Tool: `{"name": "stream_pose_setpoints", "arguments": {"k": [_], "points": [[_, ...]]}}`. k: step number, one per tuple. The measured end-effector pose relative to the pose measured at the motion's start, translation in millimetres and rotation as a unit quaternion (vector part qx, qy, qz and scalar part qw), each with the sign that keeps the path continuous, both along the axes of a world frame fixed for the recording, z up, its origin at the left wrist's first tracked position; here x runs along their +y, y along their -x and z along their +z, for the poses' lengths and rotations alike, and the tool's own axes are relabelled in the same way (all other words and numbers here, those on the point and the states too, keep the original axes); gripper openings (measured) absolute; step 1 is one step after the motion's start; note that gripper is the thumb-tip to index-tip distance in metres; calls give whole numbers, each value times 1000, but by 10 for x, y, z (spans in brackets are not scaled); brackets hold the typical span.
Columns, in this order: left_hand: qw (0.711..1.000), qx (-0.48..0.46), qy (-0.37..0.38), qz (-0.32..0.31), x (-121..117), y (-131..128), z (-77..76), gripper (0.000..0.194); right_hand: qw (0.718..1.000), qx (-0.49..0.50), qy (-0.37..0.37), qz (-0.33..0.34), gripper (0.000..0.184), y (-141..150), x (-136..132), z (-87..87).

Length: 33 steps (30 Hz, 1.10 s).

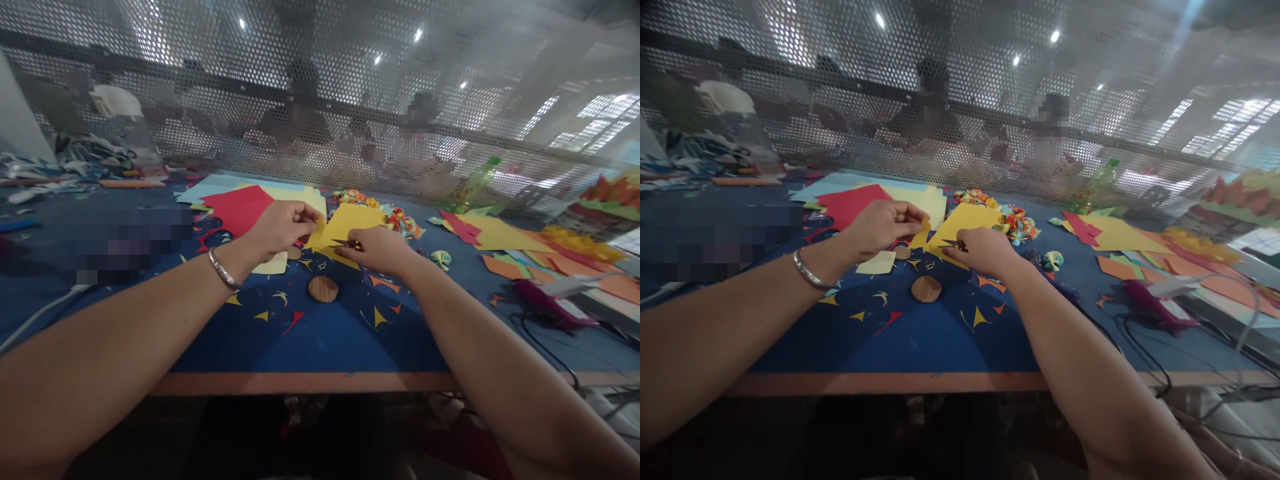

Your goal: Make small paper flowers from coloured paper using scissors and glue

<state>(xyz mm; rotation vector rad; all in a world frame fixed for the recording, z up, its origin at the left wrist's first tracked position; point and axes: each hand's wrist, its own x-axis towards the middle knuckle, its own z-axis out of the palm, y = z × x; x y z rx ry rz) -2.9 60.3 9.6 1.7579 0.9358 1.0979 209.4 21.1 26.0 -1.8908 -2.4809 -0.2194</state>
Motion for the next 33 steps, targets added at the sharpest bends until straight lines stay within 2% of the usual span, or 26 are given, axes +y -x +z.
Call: {"name": "stream_pose_setpoints", "arguments": {"k": [4, 9, 11, 13, 16, 18, 21, 25, 28, 31, 33], "points": [[996, 0, 76, -41, -22, 74, 113, 18, 1000, -11, 10, 3, 53, 15, -38, 22], [974, 173, 97, -109, -75, 203, 288, 13, 999, -33, 31, 12, 50, 38, -65, 19], [949, 271, 69, -144, -38, 288, 316, 16, 998, -36, 42, 19, 50, 44, -64, 8], [911, 380, 22, -158, 32, 385, 320, 19, 998, -36, 52, 23, 51, 45, -56, -2], [865, 485, -59, -112, 142, 504, 308, 22, 997, -37, 57, 26, 52, 42, -44, -6], [858, 498, -76, -102, 177, 530, 290, 26, 997, -39, 59, 26, 52, 43, -42, -4], [862, 488, -95, -99, 160, 473, 234, 34, 997, -42, 63, 24, 51, 52, -48, 0], [850, 500, -141, -90, 92, 359, 145, 26, 997, -53, 61, 20, 51, 60, -57, 5], [841, 521, -120, -85, 72, 356, 143, 23, 996, -69, 58, 13, 50, 52, -62, 11], [837, 534, -112, -53, 106, 404, 172, 29, 995, -80, 56, 4, 49, 43, -69, 23], [844, 519, -135, -13, 165, 441, 162, 36, 995, -88, 54, -1, 48, 39, -70, 28]]}}
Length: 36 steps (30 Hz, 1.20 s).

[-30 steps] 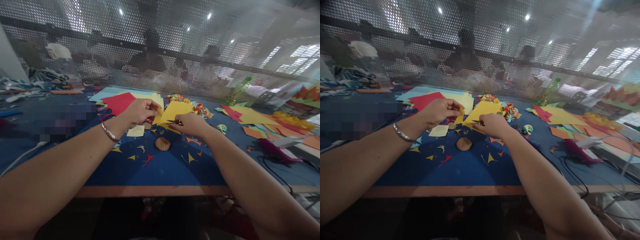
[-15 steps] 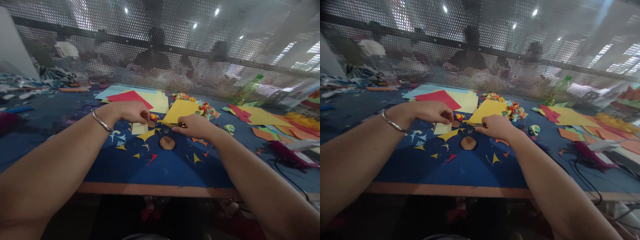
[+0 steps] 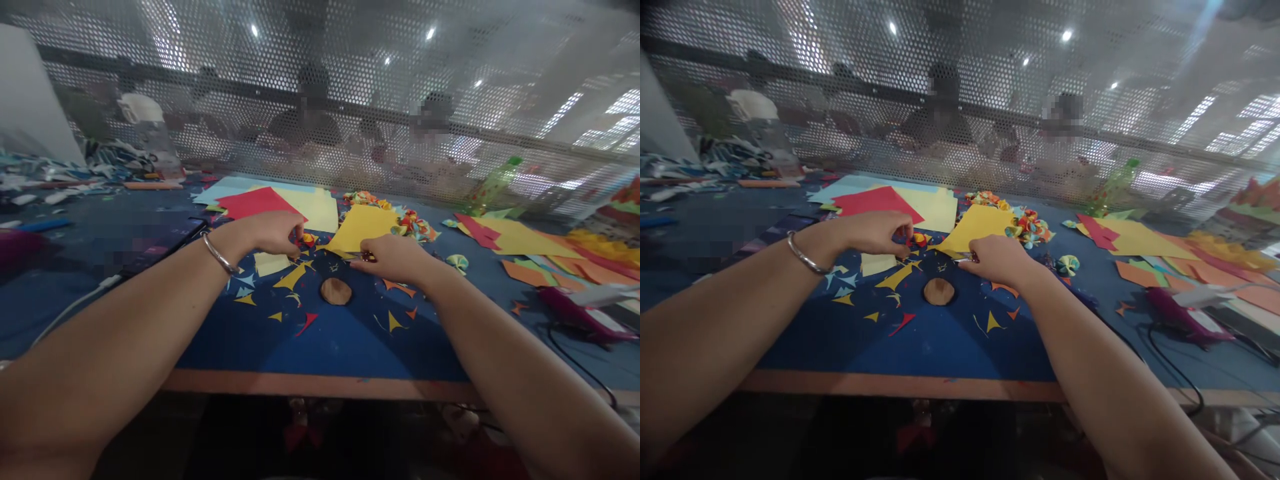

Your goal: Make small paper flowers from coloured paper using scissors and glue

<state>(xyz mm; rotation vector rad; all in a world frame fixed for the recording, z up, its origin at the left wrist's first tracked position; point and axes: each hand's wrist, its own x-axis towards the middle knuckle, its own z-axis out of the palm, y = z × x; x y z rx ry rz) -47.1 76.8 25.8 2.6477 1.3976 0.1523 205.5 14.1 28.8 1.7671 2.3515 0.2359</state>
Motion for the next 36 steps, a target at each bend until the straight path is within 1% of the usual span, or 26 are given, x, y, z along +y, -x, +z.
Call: {"name": "stream_pose_setpoints", "arguments": {"k": [1, 3, 4, 5, 6, 8, 11, 18, 20, 22, 24, 26, 27, 29, 31, 32, 33, 34, 36], "points": [[999, -20, -24, 12, 39, 17, -20, 37, 1000, -3, 0, 0, 47, -3, 1, 1], [993, -59, -95, 32, 124, 49, -87, 36, 1000, -5, 1, 3, 47, -11, 6, 1], [987, -64, -136, 53, 164, 63, -128, 38, 1000, -4, 3, 4, 48, -15, 8, 0], [983, -53, -162, 67, 200, 75, -168, 42, 1000, -1, 4, 4, 48, -20, 10, 1], [982, -37, -170, 76, 230, 85, -204, 46, 1000, 2, 6, 4, 48, -23, 9, 2], [986, -3, -142, 90, 270, 98, -257, 47, 1000, 5, 12, 1, 48, -25, 5, 7], [988, 10, -104, 114, 299, 98, -278, 41, 1000, 6, 18, -2, 48, -17, -5, 18], [977, -16, -133, 168, 361, 103, -246, 20, 1000, 10, 16, -1, 46, -8, -10, 22], [971, -40, -150, 183, 369, 130, -235, 19, 1000, 16, 15, 1, 46, -10, -14, 23], [962, -90, -178, 187, 353, 148, -206, 25, 1000, 19, 13, 3, 45, -15, -17, 21], [946, -167, -225, 160, 306, 132, -159, 31, 1000, 23, 11, 6, 45, -28, -16, 17], [922, -241, -290, 87, 235, 71, -109, 34, 999, 32, 10, 9, 46, -49, -8, 12], [911, -256, -320, 49, 197, 27, -90, 36, 999, 41, 8, 12, 46, -61, -2, 12], [897, -265, -355, -19, 129, -71, -73, 38, 997, 75, -5, 19, 46, -86, 17, 16], [887, -271, -369, -66, 87, -157, -87, 39, 987, 155, -21, 25, 49, -104, 39, 26], [882, -270, -376, -88, 77, -189, -102, 38, 974, 224, -23, 25, 52, -108, 49, 32], [880, -263, -379, -111, 72, -212, -118, 37, 951, 307, -18, 24, 56, -108, 58, 37], [879, -255, -380, -132, 70, -229, -134, 37, 919, 394, -9, 22, 60, -103, 64, 42], [880, -234, -376, -170, 61, -250, -156, 37, 840, 542, 9, 22, 66, -83, 66, 48]]}}
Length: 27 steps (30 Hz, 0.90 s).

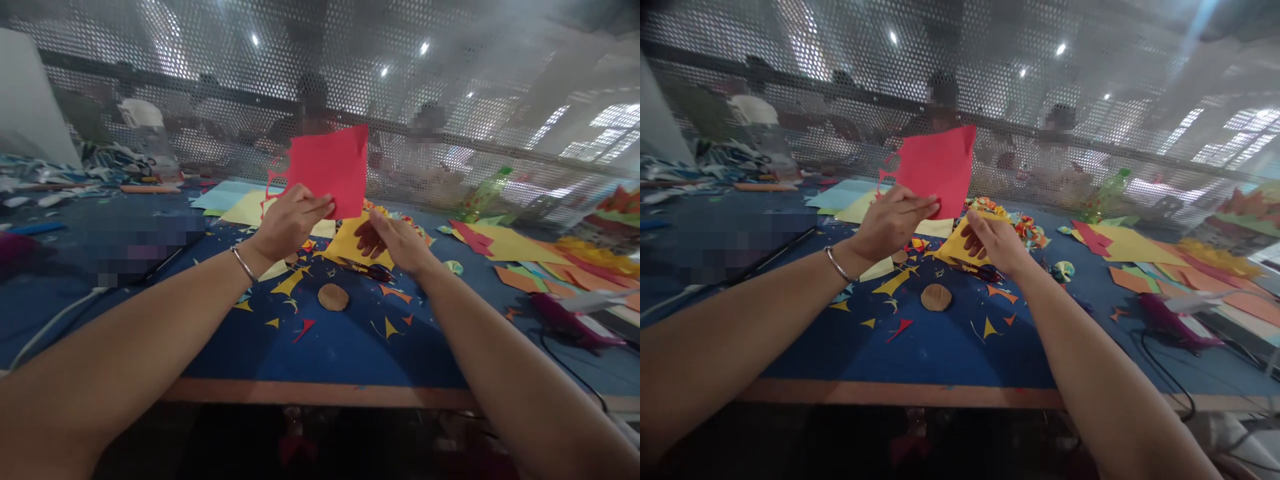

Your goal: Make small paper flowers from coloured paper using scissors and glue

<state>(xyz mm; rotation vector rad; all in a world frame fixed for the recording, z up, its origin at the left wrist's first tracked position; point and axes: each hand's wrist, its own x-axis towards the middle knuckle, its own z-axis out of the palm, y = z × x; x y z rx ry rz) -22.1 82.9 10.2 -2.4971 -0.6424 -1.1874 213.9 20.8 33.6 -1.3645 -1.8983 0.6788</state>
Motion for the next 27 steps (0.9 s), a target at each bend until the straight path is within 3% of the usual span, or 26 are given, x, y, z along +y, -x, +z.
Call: {"name": "stream_pose_setpoints", "arguments": {"k": [3, 8, 13, 16, 18, 21, 25, 27], "points": [[998, 48, 2, -26, -45, -37, -5, 38, 994, 108, -4, -6, 64, 46, -16, 2], [996, 88, 18, -20, -133, -118, 1, 41, 995, 65, -38, -69, 35, 73, -15, -15], [992, -52, 81, 78, -38, 19, -21, 58, 992, 93, -54, -67, 22, -7, 59, -58], [955, -173, 200, 134, 97, 191, -24, 52, 994, 78, -37, -72, 20, -54, 88, -71], [925, -242, 267, 118, 173, 273, -11, 45, 997, 56, -11, -59, 19, -76, 95, -73], [892, -324, 305, 74, 218, 290, 25, 44, 1000, 19, 19, -9, 19, -100, 96, -73], [836, -357, 416, 21, 219, 231, 28, 80, 998, -37, 17, 39, 22, -127, 89, -68], [816, -365, 447, 34, 247, 247, -2, 90, 998, -43, 4, 42, 24, -138, 86, -64]]}}
